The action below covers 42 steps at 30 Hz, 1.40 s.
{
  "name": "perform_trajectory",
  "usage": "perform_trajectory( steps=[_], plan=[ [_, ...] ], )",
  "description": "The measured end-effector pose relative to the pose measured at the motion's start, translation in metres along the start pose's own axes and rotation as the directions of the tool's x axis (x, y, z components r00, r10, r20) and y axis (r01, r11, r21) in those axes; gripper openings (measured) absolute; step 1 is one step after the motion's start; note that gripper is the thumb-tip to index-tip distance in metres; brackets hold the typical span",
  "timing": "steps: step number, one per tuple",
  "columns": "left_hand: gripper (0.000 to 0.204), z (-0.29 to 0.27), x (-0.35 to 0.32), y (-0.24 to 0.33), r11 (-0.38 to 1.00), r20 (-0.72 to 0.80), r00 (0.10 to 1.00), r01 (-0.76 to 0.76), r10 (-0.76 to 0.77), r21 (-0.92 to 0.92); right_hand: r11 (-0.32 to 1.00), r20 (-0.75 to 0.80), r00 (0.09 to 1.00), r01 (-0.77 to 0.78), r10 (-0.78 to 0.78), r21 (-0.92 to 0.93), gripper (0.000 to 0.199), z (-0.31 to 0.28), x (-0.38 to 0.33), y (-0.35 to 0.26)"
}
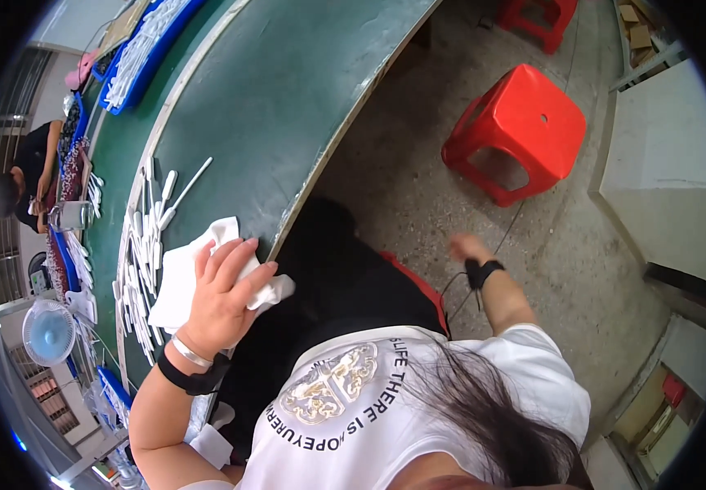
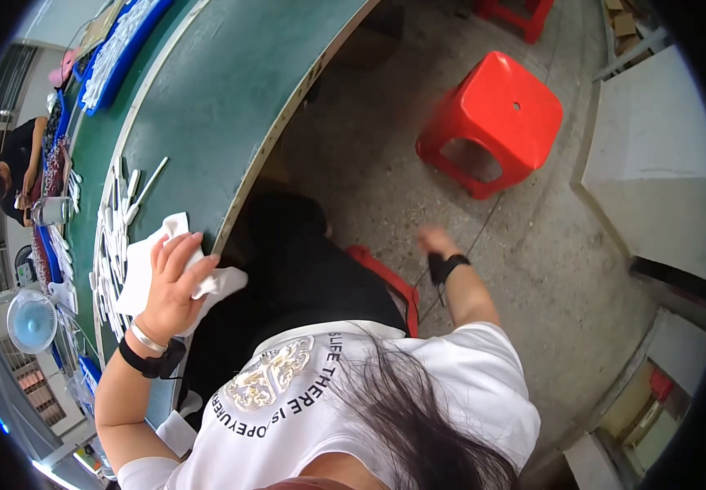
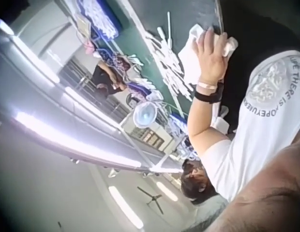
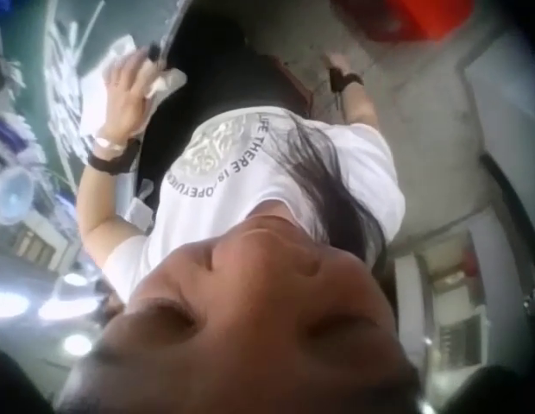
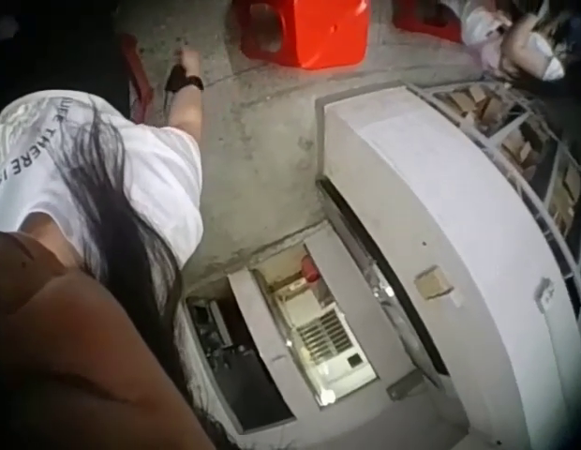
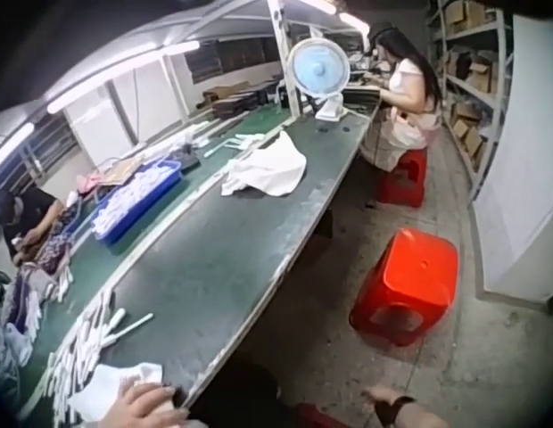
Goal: The person picks up white plastic components from a pile, wipes each one with a cloth, and places them back onto the table. They repeat this process multiple times before eventually moving the cloth and a red stool.
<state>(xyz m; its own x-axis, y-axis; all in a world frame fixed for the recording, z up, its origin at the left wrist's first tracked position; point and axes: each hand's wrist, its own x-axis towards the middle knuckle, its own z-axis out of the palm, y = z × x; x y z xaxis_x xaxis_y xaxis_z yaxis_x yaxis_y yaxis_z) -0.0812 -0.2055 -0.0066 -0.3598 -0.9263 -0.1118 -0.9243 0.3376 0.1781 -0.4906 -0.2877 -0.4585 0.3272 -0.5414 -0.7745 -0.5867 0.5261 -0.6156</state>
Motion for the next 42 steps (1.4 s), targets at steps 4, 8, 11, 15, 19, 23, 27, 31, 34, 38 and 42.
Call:
perform_trajectory(
  steps=[4,8,11,15,19,23,27,31,34,38,42],
  plan=[
    [0.042,-0.004,-0.015,-0.027,0.986,0.004,0.993,-0.119,0.12,-0.114,0.987,0.537,0.842,-0.129,0.056,0.1,0.038,0.11,-0.061,0.009],
    [0.031,0.01,-0.011,-0.053,0.956,0.143,0.948,-0.268,0.284,-0.119,0.848,0.537,0.842,-0.318,0.048,0.424,0.061,0.114,-0.041,0.051],
    [0.034,0.014,-0.019,-0.056,0.944,0.153,0.932,-0.322,0.329,-0.068,0.869,0.559,0.826,-0.329,0.074,0.371,0.058,0.09,0.005,0.032],
    [0.036,0.015,-0.019,-0.07,0.911,0.09,0.92,-0.359,0.383,-0.202,0.881,0.592,0.79,-0.383,0.157,0.278,0.054,0.045,0.036,0.006],
    [0.036,0.005,-0.014,-0.078,0.89,0.248,0.885,-0.301,0.394,-0.343,0.868,0.627,0.746,-0.444,0.222,0.221,0.051,0.015,0.036,-0.018],
    [0.031,0.002,-0.01,-0.084,0.896,0.284,0.879,-0.277,0.382,-0.347,0.866,0.609,0.753,-0.455,0.25,0.208,0.048,-0.02,0.042,-0.052],
    [0.03,0.005,-0.009,-0.084,0.895,0.347,0.832,-0.349,0.432,-0.278,0.892,0.595,0.766,-0.417,0.243,0.173,0.045,-0.055,0.059,-0.094],
    [0.031,0.002,-0.003,-0.078,0.899,0.299,0.881,-0.254,0.368,-0.356,0.925,0.587,0.78,-0.356,0.217,0.13,0.042,-0.08,0.071,-0.128],
    [0.035,0.001,-0.009,-0.064,0.927,0.226,0.93,-0.216,0.291,-0.306,0.952,0.568,0.803,-0.289,0.182,0.104,0.04,-0.102,0.076,-0.147],
    [0.038,0.003,-0.01,-0.053,0.952,0.161,0.96,-0.185,0.228,-0.243,0.982,0.532,0.84,-0.176,0.11,0.075,0.038,-0.125,0.084,-0.163],
    [0.04,0.008,-0.017,-0.042,0.981,0.166,0.972,-0.149,0.169,-0.123,0.995,0.537,0.84,-0.1,0.081,0.005,0.036,-0.139,0.069,-0.158]
  ],
)
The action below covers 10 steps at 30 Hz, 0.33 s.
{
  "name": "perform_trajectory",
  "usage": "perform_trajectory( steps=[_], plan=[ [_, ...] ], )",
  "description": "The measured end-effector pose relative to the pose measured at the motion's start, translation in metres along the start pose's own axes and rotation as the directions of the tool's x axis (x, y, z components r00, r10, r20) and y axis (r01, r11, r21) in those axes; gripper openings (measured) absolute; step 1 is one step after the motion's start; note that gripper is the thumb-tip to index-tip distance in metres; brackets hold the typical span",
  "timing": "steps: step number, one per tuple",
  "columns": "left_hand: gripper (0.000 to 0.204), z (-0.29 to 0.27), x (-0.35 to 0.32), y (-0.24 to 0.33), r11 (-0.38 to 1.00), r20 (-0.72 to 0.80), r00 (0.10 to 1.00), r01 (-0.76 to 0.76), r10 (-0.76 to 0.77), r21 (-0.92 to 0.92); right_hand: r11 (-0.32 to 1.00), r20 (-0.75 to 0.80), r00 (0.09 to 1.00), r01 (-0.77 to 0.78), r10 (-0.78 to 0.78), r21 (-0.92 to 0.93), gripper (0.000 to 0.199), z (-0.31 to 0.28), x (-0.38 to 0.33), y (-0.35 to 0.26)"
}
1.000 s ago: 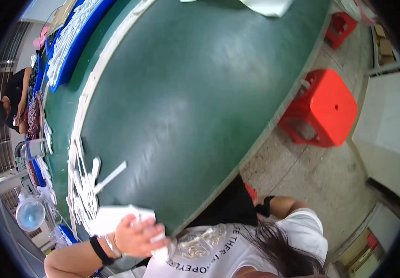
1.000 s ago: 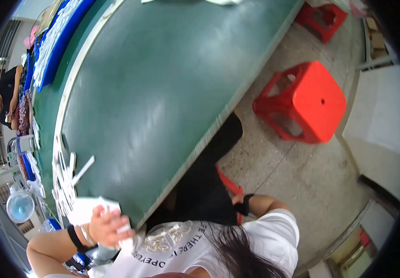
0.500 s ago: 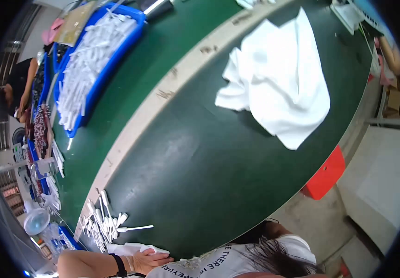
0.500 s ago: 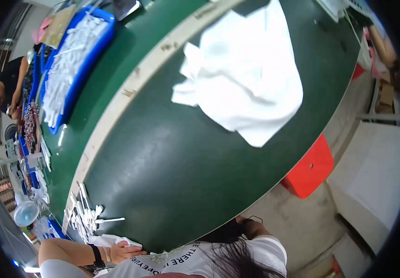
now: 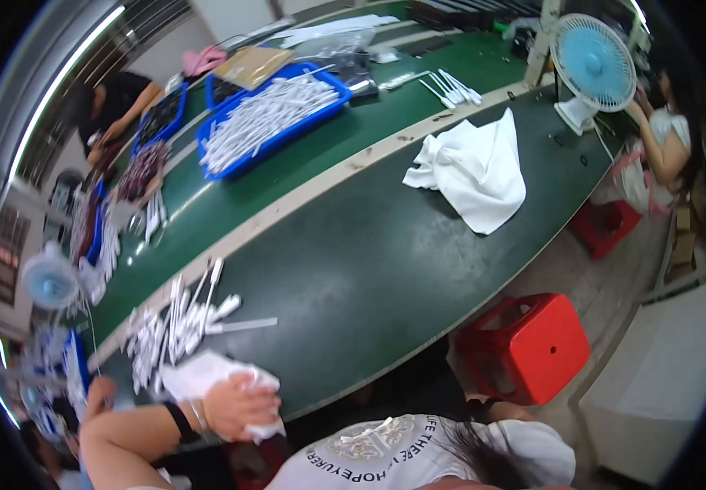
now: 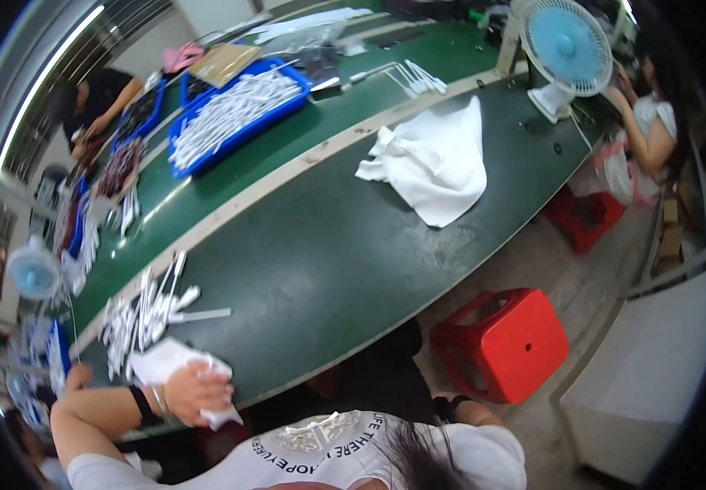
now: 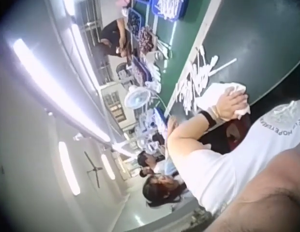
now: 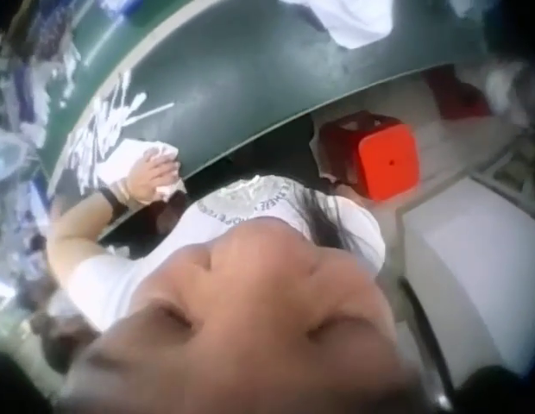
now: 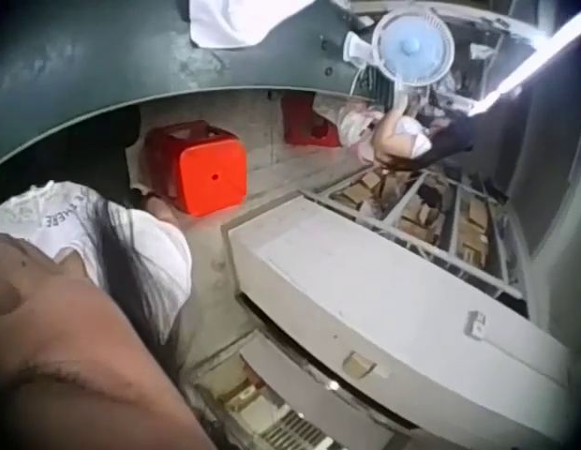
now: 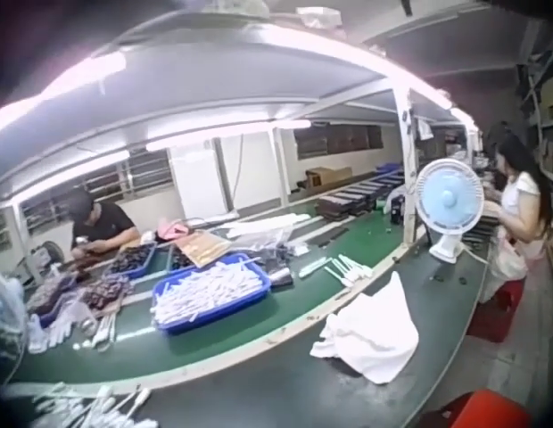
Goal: The person picks up white plastic components from a pile, wipes each one with a cloth, and places them back onto the table. They repeat this process multiple times before eventually moving the cloth and a red stool.
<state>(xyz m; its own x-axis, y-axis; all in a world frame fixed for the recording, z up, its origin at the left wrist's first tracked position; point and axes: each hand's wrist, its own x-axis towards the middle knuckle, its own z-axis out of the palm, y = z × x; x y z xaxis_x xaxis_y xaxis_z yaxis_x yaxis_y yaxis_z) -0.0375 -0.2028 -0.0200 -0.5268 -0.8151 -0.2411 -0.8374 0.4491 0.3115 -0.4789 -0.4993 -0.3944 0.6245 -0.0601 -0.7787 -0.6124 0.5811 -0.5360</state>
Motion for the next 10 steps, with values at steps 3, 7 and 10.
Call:
perform_trajectory(
  steps=[3,7,10],
  plan=[
    [0.052,-0.018,0.01,0.002,0.988,-0.04,0.999,0.001,0.005,0.155,0.997,0.012,0.999,-0.038,0.039,-0.061,0.035,0.008,-0.054,0.021],
    [0.049,-0.02,0.003,0.018,0.951,-0.241,0.958,0.214,-0.159,0.224,0.977,-0.075,0.996,-0.06,0.045,-0.207,0.033,0.032,-0.127,-0.065],
    [0.052,-0.025,0.001,0.026,0.874,-0.496,0.777,0.48,-0.388,0.068,0.908,0.105,0.957,0.29,-0.271,-0.301,0.04,0.03,-0.147,-0.104]
  ],
)
